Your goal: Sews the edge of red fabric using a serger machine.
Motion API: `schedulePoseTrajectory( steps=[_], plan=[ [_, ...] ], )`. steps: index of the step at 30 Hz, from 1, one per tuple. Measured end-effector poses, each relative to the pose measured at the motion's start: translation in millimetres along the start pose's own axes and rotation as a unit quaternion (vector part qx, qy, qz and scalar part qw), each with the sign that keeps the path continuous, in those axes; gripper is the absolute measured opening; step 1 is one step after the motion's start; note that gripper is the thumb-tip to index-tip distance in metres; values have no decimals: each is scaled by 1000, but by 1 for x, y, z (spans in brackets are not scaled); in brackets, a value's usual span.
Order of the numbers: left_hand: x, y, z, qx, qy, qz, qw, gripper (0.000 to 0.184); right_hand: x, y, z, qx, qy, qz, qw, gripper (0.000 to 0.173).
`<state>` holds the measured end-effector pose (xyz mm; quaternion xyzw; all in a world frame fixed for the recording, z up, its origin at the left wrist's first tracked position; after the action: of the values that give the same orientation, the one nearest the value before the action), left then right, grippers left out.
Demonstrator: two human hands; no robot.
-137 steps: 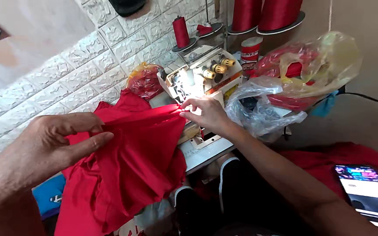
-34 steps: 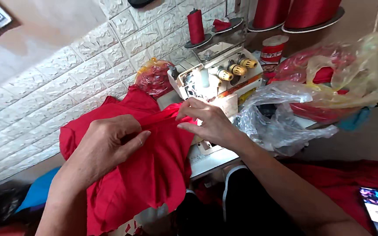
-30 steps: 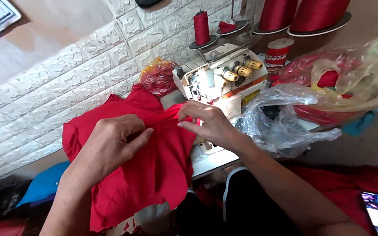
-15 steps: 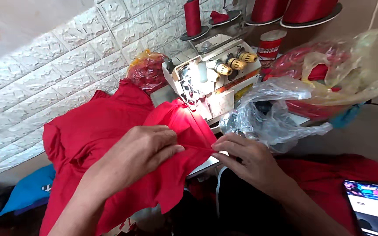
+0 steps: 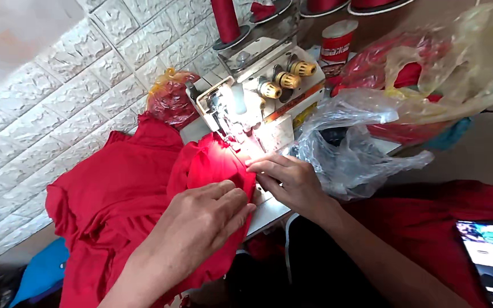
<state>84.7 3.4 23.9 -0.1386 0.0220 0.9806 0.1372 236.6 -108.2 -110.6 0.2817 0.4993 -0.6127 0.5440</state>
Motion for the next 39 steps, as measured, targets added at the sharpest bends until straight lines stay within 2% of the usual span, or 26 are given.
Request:
schedulePoseTrajectory(
  steps=[5, 8, 9, 11, 13, 14, 16, 20, 22, 24, 27, 30, 33, 37, 39],
  plan=[
    [-9, -8, -22, 10, -1, 5, 1000, 30, -10, 10, -6, 34, 0, -11, 999, 21],
    [-11, -18, -14, 10, 0, 22, 1000, 29, 8, -2, -19, 29, 64, -35, 997, 19],
    [-11, -21, -6, -2, 7, 31, 999, 28, 16, -11, -28, 1, 55, -36, 998, 20],
    [-12, -27, 12, -47, 21, 49, 998, 27, 26, -35, -47, -96, -43, -7, 994, 19],
    [-12, -36, 25, -96, 29, 77, 992, 27, 27, -58, -66, -170, -163, 61, 970, 21],
    [-12, -42, 29, -112, 34, 93, 989, 27, 25, -66, -73, -187, -178, 92, 962, 22],
    [-10, -58, 34, -117, 45, 119, 985, 26, 17, -70, -77, -207, -124, 109, 964, 22],
    [1, -76, 31, -69, 45, 120, 989, 23, -4, -48, -48, -171, 36, 17, 985, 26],
    [5, -75, 29, -59, 43, 118, 990, 21, -21, -34, -32, -104, 72, -19, 992, 19],
    [7, -72, 29, -56, 46, 116, 991, 19, -39, -23, -23, -51, 54, -20, 997, 13],
    [8, -68, 28, -46, 46, 110, 992, 20, -57, -15, -19, -2, -1, -9, 1000, 15],
    [14, -79, 23, -54, 49, 101, 992, 28, -63, -11, -19, 13, -47, -8, 999, 12],
    [17, -86, 18, -55, 58, 96, 992, 32, -64, -10, -20, -3, -42, 4, 999, 8],
    [13, -74, 23, -36, 59, 111, 991, 27, -63, -12, -21, -22, -19, 6, 1000, 17],
    [13, -74, 22, -35, 64, 105, 992, 28, -63, -12, -23, -18, -18, 17, 1000, 13]
  ],
)
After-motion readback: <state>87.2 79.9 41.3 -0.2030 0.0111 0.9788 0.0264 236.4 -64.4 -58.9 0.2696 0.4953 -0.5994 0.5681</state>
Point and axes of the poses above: each hand's wrist, its own x-axis away from the middle knuckle, its own z-axis out of the back of the hand, y = z × x, the point moved 2 cm from there along -x, towards the middle knuckle, and after that the axes turned 5 degrees about z, right-handed, at the moved point
